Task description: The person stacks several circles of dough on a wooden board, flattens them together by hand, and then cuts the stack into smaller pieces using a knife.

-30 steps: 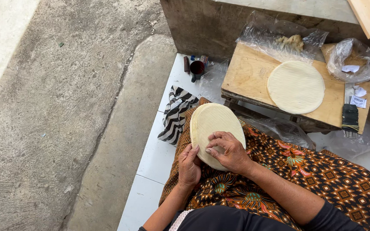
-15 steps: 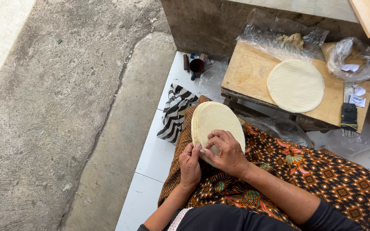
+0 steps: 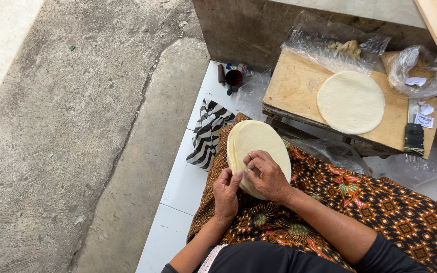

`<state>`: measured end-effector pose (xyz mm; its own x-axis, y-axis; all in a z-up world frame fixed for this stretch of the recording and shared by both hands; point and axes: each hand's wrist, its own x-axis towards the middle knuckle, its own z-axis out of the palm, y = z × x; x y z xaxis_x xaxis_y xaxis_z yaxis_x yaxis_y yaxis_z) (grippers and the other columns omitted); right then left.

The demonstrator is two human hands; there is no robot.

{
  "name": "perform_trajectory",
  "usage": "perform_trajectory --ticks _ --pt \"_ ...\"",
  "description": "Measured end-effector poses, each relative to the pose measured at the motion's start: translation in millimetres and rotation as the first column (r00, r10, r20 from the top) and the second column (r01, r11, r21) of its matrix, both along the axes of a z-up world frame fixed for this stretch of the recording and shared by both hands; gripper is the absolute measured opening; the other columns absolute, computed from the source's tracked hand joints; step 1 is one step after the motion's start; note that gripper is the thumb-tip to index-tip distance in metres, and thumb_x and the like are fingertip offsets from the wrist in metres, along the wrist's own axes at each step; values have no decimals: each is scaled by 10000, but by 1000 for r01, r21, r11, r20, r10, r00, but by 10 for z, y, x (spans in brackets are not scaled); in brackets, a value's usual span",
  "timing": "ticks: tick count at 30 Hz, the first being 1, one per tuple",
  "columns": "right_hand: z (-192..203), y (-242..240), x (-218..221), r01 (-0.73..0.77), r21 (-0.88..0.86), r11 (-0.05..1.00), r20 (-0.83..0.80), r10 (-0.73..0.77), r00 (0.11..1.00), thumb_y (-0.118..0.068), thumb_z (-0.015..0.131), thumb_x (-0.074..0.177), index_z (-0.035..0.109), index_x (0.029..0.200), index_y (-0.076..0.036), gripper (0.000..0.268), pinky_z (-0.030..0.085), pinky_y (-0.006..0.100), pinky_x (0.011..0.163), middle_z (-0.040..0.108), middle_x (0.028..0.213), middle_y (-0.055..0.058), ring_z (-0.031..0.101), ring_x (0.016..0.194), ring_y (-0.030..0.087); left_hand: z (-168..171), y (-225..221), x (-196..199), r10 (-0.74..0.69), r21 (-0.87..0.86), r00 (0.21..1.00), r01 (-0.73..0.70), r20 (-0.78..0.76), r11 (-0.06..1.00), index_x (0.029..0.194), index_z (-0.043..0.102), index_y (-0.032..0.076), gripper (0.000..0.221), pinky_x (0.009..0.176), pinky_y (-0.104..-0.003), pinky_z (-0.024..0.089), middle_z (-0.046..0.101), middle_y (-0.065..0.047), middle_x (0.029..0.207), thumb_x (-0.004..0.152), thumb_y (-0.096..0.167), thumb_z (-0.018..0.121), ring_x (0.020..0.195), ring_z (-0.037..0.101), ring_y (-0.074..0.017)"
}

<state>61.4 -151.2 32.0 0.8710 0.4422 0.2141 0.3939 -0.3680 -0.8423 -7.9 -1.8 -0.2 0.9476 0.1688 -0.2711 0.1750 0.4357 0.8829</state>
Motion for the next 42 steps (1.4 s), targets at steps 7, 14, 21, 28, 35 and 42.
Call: perform_trajectory --ticks 7,14,21,28,35,42 --pt "-255 -164 148 59 60 996 -188 -46 981 -49 685 877 611 838 -18 90 585 278 830 721 1041 89 707 944 144 -36 -23 41 106 77 993 -102 -48 992 1054 679 -44 208 721 -244 568 735 -94 938 983 151 703 791 653 -95" --pt "-236 -183 209 92 309 947 -602 120 789 -232 671 981 610 1156 -78 240 525 227 779 627 917 31 583 838 71 31 -61 78 83 335 995 -62 -50 940 1082 657 -3 207 721 -243 589 741 -66 960 928 123 713 808 681 -85" --pt "-280 -85 143 83 89 993 -396 -41 917 -216 734 965 661 946 -13 217 520 251 721 618 896 37 563 785 73 10 -72 97 51 121 999 -50 -3 991 1131 675 -22 268 769 -288 596 746 -101 1006 910 96 771 851 687 -125" --pt "-638 -605 665 475 480 737 -847 248 471 -72 666 936 661 929 -41 33 580 285 755 720 878 32 676 792 126 -97 50 155 148 -223 983 -168 -105 960 1202 640 -33 312 906 -347 600 757 -163 1116 893 -10 684 986 725 -215" --pt "-1003 -1281 1071 528 514 676 -833 244 497 -70 663 953 667 929 -39 39 587 326 640 723 847 77 693 712 178 -169 157 247 226 -322 955 -279 -192 905 1255 570 -19 412 940 -341 571 716 -168 1194 856 -76 651 1028 705 -211" --pt "-1130 -2054 1507 595 485 641 -804 60 591 -25 621 978 657 941 -18 52 587 278 742 713 884 74 681 789 159 -145 178 285 248 -229 947 -292 -204 929 1261 519 -47 408 937 -356 582 694 -212 1157 876 -78 650 1011 697 -237"
